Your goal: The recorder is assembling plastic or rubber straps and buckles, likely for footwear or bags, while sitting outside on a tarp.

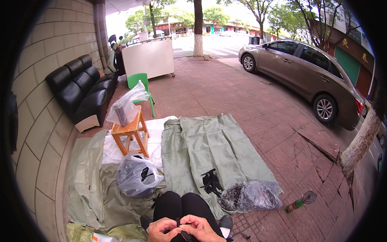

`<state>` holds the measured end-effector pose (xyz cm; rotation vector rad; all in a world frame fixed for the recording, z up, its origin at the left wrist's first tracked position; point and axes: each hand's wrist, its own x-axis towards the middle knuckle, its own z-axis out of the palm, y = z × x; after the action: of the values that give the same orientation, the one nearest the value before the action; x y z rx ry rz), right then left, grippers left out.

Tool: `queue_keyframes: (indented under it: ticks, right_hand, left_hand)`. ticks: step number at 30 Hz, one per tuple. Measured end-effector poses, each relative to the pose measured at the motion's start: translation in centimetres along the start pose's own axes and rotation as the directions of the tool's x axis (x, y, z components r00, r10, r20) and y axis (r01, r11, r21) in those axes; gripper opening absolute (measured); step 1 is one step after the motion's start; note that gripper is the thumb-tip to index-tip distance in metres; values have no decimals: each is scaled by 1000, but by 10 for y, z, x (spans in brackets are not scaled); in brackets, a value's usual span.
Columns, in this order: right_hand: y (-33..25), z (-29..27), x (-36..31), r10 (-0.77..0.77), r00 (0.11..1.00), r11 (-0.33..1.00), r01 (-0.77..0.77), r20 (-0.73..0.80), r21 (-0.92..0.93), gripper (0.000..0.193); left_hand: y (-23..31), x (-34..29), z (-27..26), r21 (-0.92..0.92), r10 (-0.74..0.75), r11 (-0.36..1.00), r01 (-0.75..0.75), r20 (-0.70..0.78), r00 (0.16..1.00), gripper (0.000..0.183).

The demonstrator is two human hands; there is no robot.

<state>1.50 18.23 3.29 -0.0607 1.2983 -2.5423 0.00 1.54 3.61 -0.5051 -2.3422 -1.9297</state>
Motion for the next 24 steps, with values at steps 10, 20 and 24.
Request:
queue_keyframes:
  ticks: [10,20,24]
  right_hand:
    - [22,-44,5,116,989,993,-114,96,-30,16]
    - [19,-32,-8,-13,995,985,30,99,-169,8]
    - [17,-29,-5,-145,987,872,162,72,-463,11]
  left_hand:
    - [-5,5,-2,71,7,997,-11,49,999,9]
    - [4,-4,-11,-46,-189,978,203,213,959,10]
    - [-22,-13,-8,-204,-264,933,297,174,949,13]
